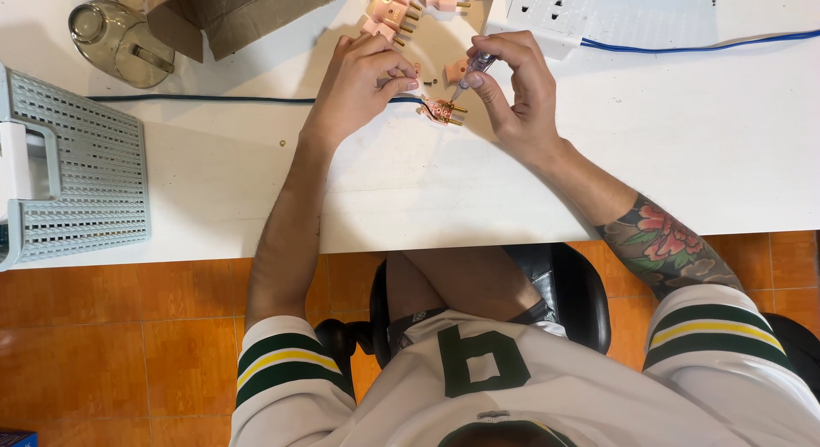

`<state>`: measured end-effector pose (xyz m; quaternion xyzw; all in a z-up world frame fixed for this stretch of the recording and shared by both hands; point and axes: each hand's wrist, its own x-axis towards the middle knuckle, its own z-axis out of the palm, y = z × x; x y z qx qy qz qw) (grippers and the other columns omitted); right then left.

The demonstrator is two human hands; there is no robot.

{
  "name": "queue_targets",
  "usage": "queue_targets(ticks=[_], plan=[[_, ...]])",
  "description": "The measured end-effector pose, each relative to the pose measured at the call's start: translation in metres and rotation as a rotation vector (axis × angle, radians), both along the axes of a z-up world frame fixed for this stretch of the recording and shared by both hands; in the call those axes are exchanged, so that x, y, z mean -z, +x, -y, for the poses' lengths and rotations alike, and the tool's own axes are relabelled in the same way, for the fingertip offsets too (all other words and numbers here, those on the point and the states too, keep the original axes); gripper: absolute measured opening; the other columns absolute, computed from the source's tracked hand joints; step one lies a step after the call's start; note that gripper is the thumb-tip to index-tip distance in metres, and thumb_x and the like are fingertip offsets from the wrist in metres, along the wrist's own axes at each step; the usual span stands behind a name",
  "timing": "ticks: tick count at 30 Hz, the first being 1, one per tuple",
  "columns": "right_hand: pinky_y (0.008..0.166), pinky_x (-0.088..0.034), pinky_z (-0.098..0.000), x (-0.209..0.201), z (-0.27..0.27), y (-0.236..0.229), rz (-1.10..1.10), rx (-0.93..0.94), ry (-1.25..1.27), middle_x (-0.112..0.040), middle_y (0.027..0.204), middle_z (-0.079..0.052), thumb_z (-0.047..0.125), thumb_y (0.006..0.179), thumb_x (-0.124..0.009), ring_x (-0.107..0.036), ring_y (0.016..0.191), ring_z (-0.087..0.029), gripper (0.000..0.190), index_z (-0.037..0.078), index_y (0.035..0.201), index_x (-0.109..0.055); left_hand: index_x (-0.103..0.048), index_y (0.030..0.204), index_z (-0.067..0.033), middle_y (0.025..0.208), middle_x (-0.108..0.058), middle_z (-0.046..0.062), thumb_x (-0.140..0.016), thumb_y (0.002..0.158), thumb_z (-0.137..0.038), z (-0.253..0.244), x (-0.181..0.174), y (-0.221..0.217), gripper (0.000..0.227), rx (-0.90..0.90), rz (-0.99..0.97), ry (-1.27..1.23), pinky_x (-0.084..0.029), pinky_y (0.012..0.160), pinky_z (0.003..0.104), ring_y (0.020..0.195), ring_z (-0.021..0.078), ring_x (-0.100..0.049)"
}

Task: The person uses a screwdriver to tighten screws on small pink electrical components with brass pins. They handle each component one at a time, rotate it to access different sides, and place finished pieces back on the table.

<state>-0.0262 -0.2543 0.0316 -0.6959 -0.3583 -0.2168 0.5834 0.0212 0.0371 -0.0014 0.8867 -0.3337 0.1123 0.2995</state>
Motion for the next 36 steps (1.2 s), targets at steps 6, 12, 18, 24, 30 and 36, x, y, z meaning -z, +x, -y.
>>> queue_targets(ticks=[6,12,18,24,30,36], plan=[[0.106,-0.06,-0.0454,0.001,-0.002,-0.001,0.016,-0.011,-0.018,-0.063,0.13,-0.024,0.0,0.125,-0.067,-0.068,0.115,-0.036,0.027,-0.001,0.15,-0.058,-0.087,0.109,-0.0166,0.108,-0.077,-0.007,-0.088,0.115,-0.022,0.008,-0.012,-0.005,0.008,0.109,0.093,-0.045,-0.037,0.097,0.039,0.104,0.0198,-0.063],[0.107,-0.061,-0.045,-0.002,-0.001,0.0,0.036,-0.005,-0.031,-0.063,0.131,-0.024,0.002,0.125,-0.067,-0.07,0.114,-0.035,0.026,-0.002,0.15,-0.059,-0.093,0.119,-0.0211,0.111,-0.081,-0.006,-0.098,0.1,-0.04,0.02,-0.011,-0.012,0.027,0.268,0.041,0.015,-0.032,0.107,0.038,0.111,0.0187,-0.062],[0.107,-0.061,-0.0456,-0.001,0.002,0.003,0.023,0.002,-0.015,-0.063,0.133,-0.025,-0.001,0.124,-0.067,-0.069,0.115,-0.037,0.027,-0.002,0.149,-0.059,-0.091,0.113,-0.0201,0.098,-0.069,-0.005,-0.094,0.107,-0.034,0.026,-0.01,-0.017,0.016,0.266,0.032,-0.014,-0.035,0.112,0.038,0.104,0.0181,-0.064],[0.107,-0.063,-0.0473,0.001,0.008,0.009,0.058,0.023,0.008,-0.06,0.133,-0.026,-0.003,0.124,-0.068,-0.07,0.118,-0.038,0.029,-0.003,0.151,-0.058,-0.089,0.107,-0.0167,0.097,-0.074,-0.004,-0.099,0.104,-0.026,0.034,-0.006,-0.019,0.014,0.261,0.145,-0.054,-0.042,0.102,0.034,0.097,0.0188,-0.066],[0.105,-0.06,-0.0466,-0.002,0.01,0.013,0.053,0.022,0.012,-0.062,0.132,-0.026,-0.002,0.125,-0.066,-0.066,0.119,-0.038,0.029,-0.002,0.152,-0.056,-0.084,0.099,-0.0136,0.09,-0.071,-0.004,-0.096,0.108,-0.023,0.043,-0.006,-0.022,0.018,0.272,0.299,-0.081,-0.044,0.093,0.034,0.087,0.0205,-0.058],[0.103,-0.058,-0.0447,-0.002,0.01,0.014,0.049,0.026,0.004,-0.064,0.13,-0.026,-0.003,0.126,-0.068,-0.066,0.117,-0.038,0.03,-0.003,0.153,-0.056,-0.087,0.1,-0.0148,0.092,-0.074,-0.004,-0.1,0.106,-0.021,0.045,-0.005,-0.023,0.016,0.284,0.329,-0.088,-0.046,0.094,0.034,0.088,0.0198,-0.062]])
